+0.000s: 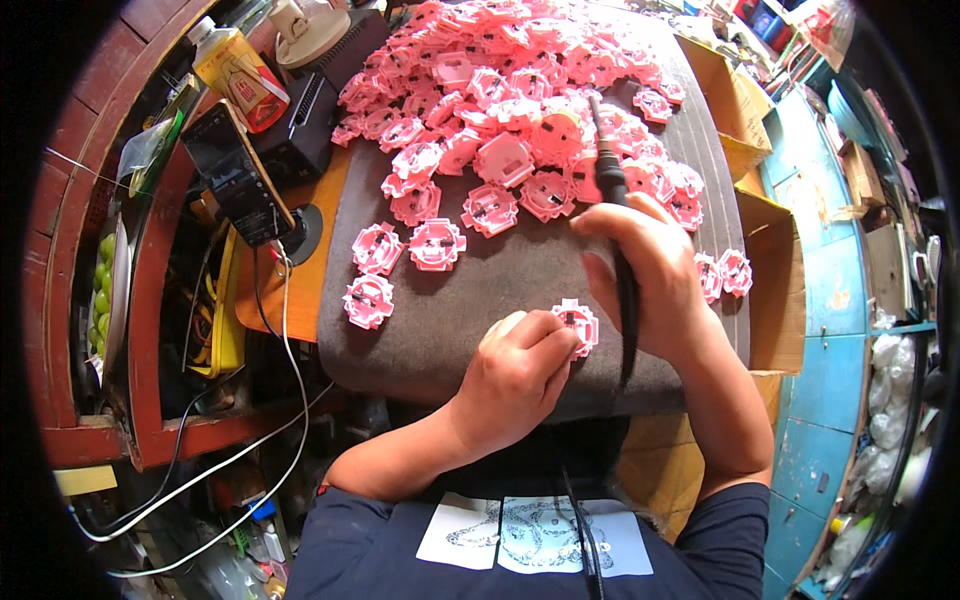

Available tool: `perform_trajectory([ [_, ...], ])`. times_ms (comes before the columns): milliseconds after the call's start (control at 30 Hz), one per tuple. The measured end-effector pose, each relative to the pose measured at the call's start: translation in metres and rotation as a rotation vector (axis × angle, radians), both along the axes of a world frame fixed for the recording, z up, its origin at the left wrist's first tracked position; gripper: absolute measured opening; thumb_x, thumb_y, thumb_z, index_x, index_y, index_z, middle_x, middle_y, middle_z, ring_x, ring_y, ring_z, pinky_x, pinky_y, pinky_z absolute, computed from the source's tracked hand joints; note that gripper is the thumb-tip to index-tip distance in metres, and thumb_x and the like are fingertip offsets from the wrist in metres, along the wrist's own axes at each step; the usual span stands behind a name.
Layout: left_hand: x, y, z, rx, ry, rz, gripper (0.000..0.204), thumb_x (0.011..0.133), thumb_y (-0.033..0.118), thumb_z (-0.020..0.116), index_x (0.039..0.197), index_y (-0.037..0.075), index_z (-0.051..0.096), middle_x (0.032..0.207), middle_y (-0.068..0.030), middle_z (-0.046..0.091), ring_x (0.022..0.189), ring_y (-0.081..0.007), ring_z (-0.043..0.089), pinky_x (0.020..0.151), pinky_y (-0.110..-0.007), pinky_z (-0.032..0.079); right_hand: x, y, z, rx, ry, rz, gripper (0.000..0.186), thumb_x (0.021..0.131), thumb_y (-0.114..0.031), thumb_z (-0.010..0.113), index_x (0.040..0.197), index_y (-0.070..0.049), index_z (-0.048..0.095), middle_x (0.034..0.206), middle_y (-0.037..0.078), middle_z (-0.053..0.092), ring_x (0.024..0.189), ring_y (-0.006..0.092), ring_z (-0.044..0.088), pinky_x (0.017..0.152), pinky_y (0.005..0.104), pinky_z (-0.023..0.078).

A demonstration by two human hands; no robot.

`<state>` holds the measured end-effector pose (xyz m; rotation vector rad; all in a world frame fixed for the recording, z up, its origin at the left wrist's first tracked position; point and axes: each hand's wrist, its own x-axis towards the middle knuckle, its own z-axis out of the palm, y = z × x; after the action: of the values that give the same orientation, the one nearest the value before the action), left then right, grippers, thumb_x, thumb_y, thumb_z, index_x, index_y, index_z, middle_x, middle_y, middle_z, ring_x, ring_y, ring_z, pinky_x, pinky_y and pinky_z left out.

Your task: The person uses a soldering iron to apply heat to small pink plastic components on a workbench, handling them one at a time and placing finished units aside. The hands remain in view throughout, manipulating the parts and tool with steady motion.

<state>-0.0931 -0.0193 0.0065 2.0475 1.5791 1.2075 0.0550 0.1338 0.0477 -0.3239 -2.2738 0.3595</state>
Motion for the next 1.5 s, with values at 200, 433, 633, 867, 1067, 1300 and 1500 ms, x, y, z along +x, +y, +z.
perform_trajectory([
  [200,0.001,0.002,0.0,0.032,-0.012,0.006,0.021,0.084,-0.002,0.075,0.105,0.0,0.071,0.101,-0.0164,0.069,0.093,-0.038,0.069,0.083,-0.045,0.057,0.038,-0.053,-0.018,-0.157,-0.03,-0.002,0.054,0.078,-0.006,0.077,0.129,-0.005,0.058,0.123,0.02,0.071,0.101,0.0422,0.067,0.089,0.0516,0.053],
  [433,0.001,0.003,0.0,0.034,-0.021,-0.004,0.021,0.085,-0.004,0.074,0.105,-0.002,0.072,0.1,-0.0163,0.07,0.091,-0.037,0.07,0.081,-0.044,0.057,0.04,-0.074,-0.034,-0.255,-0.103,-0.058,0.071,0.072,-0.009,0.084,0.136,-0.008,0.053,0.134,0.021,0.067,0.121,0.0441,0.061,0.102,0.0537,0.046],
  [633,-0.002,0.002,0.001,-0.01,-0.056,-0.026,0.019,0.086,-0.005,0.074,0.105,-0.002,0.071,0.103,-0.0172,0.069,0.092,-0.0375,0.07,0.082,-0.044,0.057,0.031,-0.068,-0.032,-0.241,-0.215,-0.088,0.053,0.081,-0.006,0.076,0.13,-0.008,0.057,0.123,0.017,0.07,0.118,0.0427,0.061,0.1,0.0514,0.046],
  [867,-0.047,0.035,0.027,-0.009,0.289,0.276,0.027,0.09,0.005,0.074,0.116,0.001,0.068,0.112,-0.0196,0.065,0.095,-0.0399,0.069,0.083,-0.046,0.057,0.039,-0.069,-0.034,-0.225,-0.181,-0.18,0.058,0.077,-0.009,0.081,0.13,-0.008,0.059,0.121,0.016,0.07,0.115,0.0414,0.062,0.098,0.0521,0.046],
  [1067,-0.061,0.062,0.009,-0.03,0.658,0.345,0.025,0.089,0.009,0.077,0.112,0.003,0.07,0.112,-0.0142,0.066,0.087,-0.0341,0.072,0.077,-0.044,0.058,0.07,-0.057,-0.033,-0.089,-0.238,-0.414,0.063,0.075,-0.005,0.081,0.134,-0.006,0.058,0.13,0.02,0.07,0.119,0.0448,0.06,0.106,0.0523,0.04],
  [1300,-0.028,0.013,0.018,0.061,0.312,0.008,0.022,0.088,0.001,0.071,0.11,-0.002,0.071,0.111,-0.0152,0.067,0.093,-0.0344,0.071,0.079,-0.042,0.059,0.062,-0.076,-0.047,-0.179,0.07,-0.214,0.055,0.081,-0.004,0.081,0.13,-0.004,0.055,0.122,0.021,0.07,0.104,0.0428,0.065,0.094,0.0526,0.049],
  [1500,-0.022,-0.001,0.004,0.101,0.274,-0.132,0.029,0.082,0.002,0.068,0.11,-0.003,0.07,0.117,-0.0163,0.067,0.096,-0.0325,0.069,0.081,-0.041,0.057,0.035,-0.084,-0.054,-0.228,0.101,-0.136,0.055,0.079,0.008,0.075,0.129,-0.003,0.055,0.101,0.019,0.065,0.085,0.0418,0.062,0.077,0.0506,0.048],
])
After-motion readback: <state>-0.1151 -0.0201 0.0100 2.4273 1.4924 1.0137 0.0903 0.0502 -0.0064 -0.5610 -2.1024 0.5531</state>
